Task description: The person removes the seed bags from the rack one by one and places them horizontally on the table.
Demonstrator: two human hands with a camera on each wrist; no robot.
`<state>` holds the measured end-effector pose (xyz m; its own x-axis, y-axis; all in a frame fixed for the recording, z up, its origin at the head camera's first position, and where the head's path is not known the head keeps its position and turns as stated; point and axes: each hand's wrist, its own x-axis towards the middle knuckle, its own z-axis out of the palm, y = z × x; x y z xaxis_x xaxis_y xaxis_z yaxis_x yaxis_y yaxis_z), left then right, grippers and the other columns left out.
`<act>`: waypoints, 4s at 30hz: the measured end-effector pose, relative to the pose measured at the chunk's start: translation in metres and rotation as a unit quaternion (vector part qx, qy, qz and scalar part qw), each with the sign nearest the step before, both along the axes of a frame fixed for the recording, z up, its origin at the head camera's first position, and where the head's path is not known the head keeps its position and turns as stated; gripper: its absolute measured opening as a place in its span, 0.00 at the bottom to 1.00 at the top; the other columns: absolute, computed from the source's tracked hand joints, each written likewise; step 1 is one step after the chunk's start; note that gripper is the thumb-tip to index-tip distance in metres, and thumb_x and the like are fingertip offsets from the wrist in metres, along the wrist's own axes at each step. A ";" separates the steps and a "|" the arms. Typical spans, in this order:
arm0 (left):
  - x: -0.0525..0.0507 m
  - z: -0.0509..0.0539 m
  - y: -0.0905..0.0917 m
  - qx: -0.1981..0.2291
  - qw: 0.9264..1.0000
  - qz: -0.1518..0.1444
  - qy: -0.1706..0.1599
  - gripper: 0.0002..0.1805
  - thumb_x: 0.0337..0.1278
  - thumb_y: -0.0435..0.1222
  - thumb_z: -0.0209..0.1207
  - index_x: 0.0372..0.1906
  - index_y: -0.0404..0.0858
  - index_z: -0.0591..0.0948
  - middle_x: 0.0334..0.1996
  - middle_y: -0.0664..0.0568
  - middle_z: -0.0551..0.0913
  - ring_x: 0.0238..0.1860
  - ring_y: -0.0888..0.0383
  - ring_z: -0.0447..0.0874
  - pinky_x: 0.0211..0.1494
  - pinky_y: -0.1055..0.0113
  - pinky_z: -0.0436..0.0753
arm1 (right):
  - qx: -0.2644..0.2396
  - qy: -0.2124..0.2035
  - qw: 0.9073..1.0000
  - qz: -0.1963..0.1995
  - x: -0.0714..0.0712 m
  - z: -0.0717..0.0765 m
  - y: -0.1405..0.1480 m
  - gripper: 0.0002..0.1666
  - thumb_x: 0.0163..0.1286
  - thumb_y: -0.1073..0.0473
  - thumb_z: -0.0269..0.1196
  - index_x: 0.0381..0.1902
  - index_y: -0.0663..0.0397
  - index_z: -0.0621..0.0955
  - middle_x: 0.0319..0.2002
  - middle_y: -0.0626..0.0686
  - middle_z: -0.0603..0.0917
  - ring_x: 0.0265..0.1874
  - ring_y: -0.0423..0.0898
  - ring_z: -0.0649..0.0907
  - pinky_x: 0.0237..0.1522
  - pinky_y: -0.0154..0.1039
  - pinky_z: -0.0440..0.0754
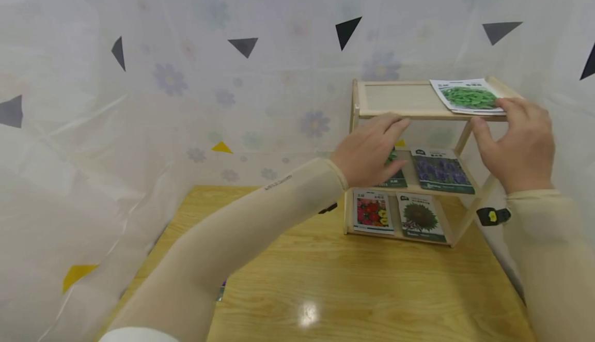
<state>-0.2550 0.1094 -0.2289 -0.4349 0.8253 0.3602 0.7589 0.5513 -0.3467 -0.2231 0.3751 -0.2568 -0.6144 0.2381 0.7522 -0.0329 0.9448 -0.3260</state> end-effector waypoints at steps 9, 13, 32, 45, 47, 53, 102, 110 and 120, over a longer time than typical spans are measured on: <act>-0.014 0.003 0.023 -0.027 0.999 0.044 -0.016 0.40 0.67 0.60 0.40 0.75 0.40 0.53 0.70 0.53 0.61 0.71 0.60 0.55 0.74 0.70 0.50 | 0.000 -0.020 1.000 -0.019 -0.010 -0.001 0.011 0.36 0.70 0.44 0.52 0.67 0.64 0.69 0.66 0.64 0.68 0.66 0.63 0.65 0.69 0.57 0.57; -0.019 0.000 0.030 -0.036 0.997 0.056 -0.029 0.41 0.67 0.61 0.40 0.76 0.42 0.52 0.71 0.54 0.60 0.71 0.61 0.54 0.73 0.71 0.49 | 0.005 -0.021 1.000 -0.018 -0.013 -0.004 0.014 0.37 0.70 0.45 0.52 0.66 0.66 0.69 0.65 0.66 0.69 0.65 0.65 0.65 0.68 0.58 0.57; -0.022 0.017 0.057 -0.067 0.994 0.068 -0.062 0.44 0.67 0.58 0.43 0.77 0.42 0.42 0.76 0.55 0.46 0.75 0.63 0.41 0.73 0.75 0.44 | 0.047 0.029 0.998 -0.008 -0.021 -0.014 0.007 0.34 0.71 0.44 0.54 0.57 0.70 0.77 0.55 0.70 0.77 0.56 0.71 0.71 0.58 0.65 0.65; -0.025 0.014 0.062 -0.067 0.991 0.079 -0.084 0.44 0.66 0.60 0.42 0.77 0.44 0.41 0.76 0.57 0.43 0.75 0.64 0.39 0.73 0.75 0.41 | 0.044 0.070 0.996 0.019 -0.021 -0.013 0.002 0.30 0.69 0.46 0.57 0.54 0.68 0.80 0.53 0.66 0.80 0.53 0.67 0.76 0.62 0.57 0.66; -0.025 0.012 0.062 -0.071 0.992 0.077 -0.076 0.43 0.66 0.60 0.41 0.77 0.44 0.44 0.76 0.57 0.46 0.74 0.64 0.43 0.73 0.74 0.43 | 0.044 0.071 0.996 0.023 -0.020 -0.014 0.001 0.29 0.69 0.47 0.57 0.54 0.68 0.80 0.53 0.67 0.80 0.53 0.68 0.75 0.64 0.56 0.64; -0.025 0.006 0.061 -0.071 0.992 0.075 -0.068 0.43 0.66 0.61 0.41 0.77 0.44 0.45 0.75 0.57 0.49 0.74 0.63 0.43 0.74 0.73 0.40 | 0.040 0.076 0.996 0.028 -0.021 -0.016 -0.002 0.28 0.68 0.48 0.58 0.53 0.67 0.81 0.53 0.66 0.80 0.53 0.68 0.75 0.64 0.55 0.65; -0.027 0.006 0.047 0.016 0.998 0.059 -0.025 0.26 0.73 0.52 0.38 0.69 0.49 0.67 0.58 0.59 0.72 0.59 0.65 0.69 0.66 0.74 0.63 | 0.029 0.072 0.990 0.116 -0.015 -0.013 -0.036 0.24 0.68 0.51 0.59 0.49 0.68 0.83 0.49 0.68 0.81 0.51 0.69 0.73 0.63 0.56 0.64; -0.030 0.005 0.038 0.033 0.998 0.058 -0.004 0.22 0.74 0.51 0.39 0.62 0.51 0.75 0.52 0.59 0.74 0.53 0.65 0.72 0.61 0.75 0.67 | 0.031 0.071 0.989 0.127 -0.015 -0.012 -0.042 0.25 0.68 0.50 0.60 0.50 0.67 0.82 0.50 0.68 0.81 0.53 0.69 0.73 0.61 0.59 0.64; -0.034 0.005 0.030 0.050 0.997 0.040 -0.042 0.21 0.76 0.48 0.38 0.63 0.49 0.74 0.57 0.60 0.76 0.58 0.67 0.72 0.66 0.75 0.63 | 0.048 0.088 0.983 0.153 -0.015 -0.014 -0.048 0.26 0.68 0.48 0.60 0.52 0.66 0.82 0.52 0.67 0.80 0.53 0.68 0.74 0.64 0.57 0.63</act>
<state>-0.2892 0.1393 -0.2235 -0.5306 0.7484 0.3980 0.7347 0.6402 -0.2244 -0.2383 0.3273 -0.2707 -0.5038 -0.0141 0.8637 -0.3681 0.9081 -0.1998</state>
